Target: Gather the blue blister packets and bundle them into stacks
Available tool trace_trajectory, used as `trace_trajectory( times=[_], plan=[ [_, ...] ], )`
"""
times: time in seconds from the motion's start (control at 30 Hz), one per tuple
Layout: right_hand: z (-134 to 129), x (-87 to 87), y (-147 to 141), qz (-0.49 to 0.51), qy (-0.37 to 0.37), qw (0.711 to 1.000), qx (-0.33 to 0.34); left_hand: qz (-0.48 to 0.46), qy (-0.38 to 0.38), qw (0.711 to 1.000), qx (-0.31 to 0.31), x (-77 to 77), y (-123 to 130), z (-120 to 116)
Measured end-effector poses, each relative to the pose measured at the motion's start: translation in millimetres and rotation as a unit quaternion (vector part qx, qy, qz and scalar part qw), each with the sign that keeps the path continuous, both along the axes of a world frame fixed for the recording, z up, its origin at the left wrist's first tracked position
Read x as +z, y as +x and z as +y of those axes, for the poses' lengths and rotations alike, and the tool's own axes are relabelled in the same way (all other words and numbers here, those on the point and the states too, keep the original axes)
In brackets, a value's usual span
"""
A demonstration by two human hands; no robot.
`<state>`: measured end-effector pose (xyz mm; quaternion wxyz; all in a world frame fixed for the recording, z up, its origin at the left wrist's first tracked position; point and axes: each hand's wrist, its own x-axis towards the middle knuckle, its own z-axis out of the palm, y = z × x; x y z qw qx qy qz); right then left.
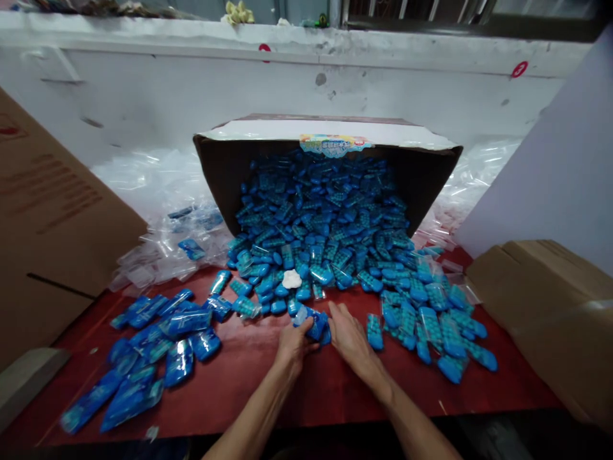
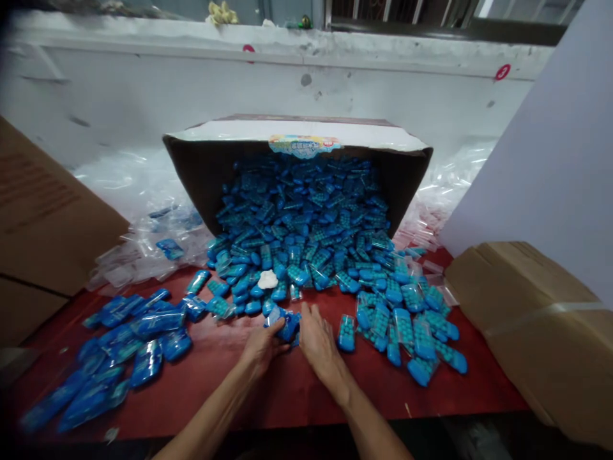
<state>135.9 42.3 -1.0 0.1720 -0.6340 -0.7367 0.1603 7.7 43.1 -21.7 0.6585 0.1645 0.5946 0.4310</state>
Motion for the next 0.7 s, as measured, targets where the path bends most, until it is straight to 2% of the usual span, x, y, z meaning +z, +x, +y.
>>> trace_trajectory(
  times=[0.1,0.17,0.23,0.37,0.43,0.5,0.53,0.6,0.7],
  plan=[
    [-6,10.0,20,0.012,0.027,0.998,-0.056,0.011,0.008,1.0,0.012,3.7,0,-2],
    [-10,16.4,31,0.087,0.029,0.994,-0.062,0.003,0.044,0.999,0.028,9.5,1,-4],
    [-13,19.7,33,0.208,-0.003,0.977,-0.05,-0.016,0.088,0.995,0.037,16.8,4,-7],
    [-12,14.6,12,0.429,-0.128,0.894,-0.028,-0.042,0.132,0.99,0.023,26.7,14,-11],
    [-10,9.1,0,0.495,-0.179,0.85,-0.027,-0.023,0.14,0.99,0.015,26.5,16,-12],
    [-9,4.6,-7,0.533,-0.197,0.822,-0.05,0.009,0.137,0.991,0.004,24.5,16,-13],
    [-9,3.2,-8,0.541,-0.193,0.816,-0.067,0.026,0.129,0.991,-0.004,23.5,15,-14],
    [-9,2.2,-7,0.535,-0.175,0.822,-0.087,0.044,0.114,0.992,-0.017,22.7,13,-15],
    [-9,3.0,-5,0.487,-0.139,0.858,-0.086,0.023,0.114,0.993,-0.03,24.6,14,-16]
  ],
)
